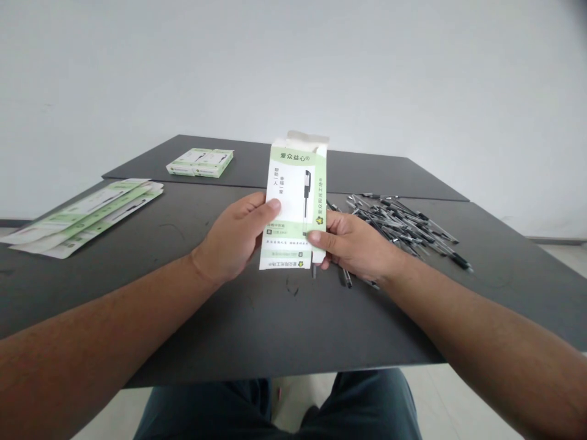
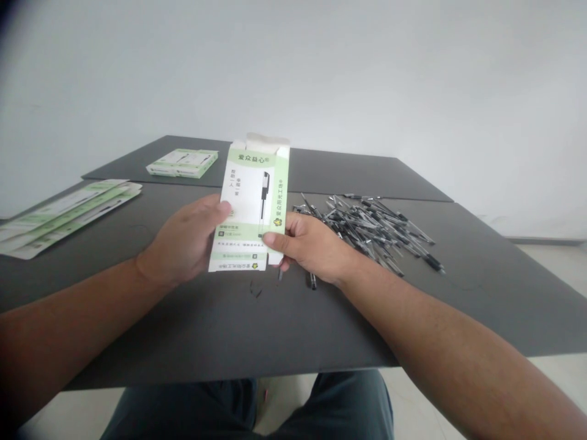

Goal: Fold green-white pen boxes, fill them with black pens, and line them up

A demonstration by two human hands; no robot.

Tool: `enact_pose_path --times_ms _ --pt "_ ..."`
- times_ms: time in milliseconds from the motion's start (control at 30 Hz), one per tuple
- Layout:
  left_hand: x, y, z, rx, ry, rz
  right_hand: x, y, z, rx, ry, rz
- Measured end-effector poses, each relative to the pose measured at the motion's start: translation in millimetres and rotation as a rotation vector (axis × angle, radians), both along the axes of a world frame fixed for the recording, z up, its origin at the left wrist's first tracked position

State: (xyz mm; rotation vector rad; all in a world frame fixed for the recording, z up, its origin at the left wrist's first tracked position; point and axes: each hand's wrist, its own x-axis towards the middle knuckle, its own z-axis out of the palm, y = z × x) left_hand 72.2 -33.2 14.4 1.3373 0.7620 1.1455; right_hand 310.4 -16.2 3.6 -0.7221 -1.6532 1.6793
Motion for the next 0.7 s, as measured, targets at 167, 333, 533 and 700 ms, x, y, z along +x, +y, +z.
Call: enact_pose_path --times_ms 167,333,533,700 --pt "0 -8 6.7 -0.182 -0.168 -0.411 -2 -5 -3 -0.235 0.171 0.241" --pt "-2 -15 4.4 -0.280 -0.221 -0.481 -5 -8 -8 -0.347 0.190 0.386" --pt "-1 -21 10.1 -0.267 -0.250 -0.301 -6 -10 -10 -0.310 0.176 0.385" --pt "-1 -5 8.8 -0.197 -0.203 -0.036 -4 -10 -5 -0.239 0.084 0.197"
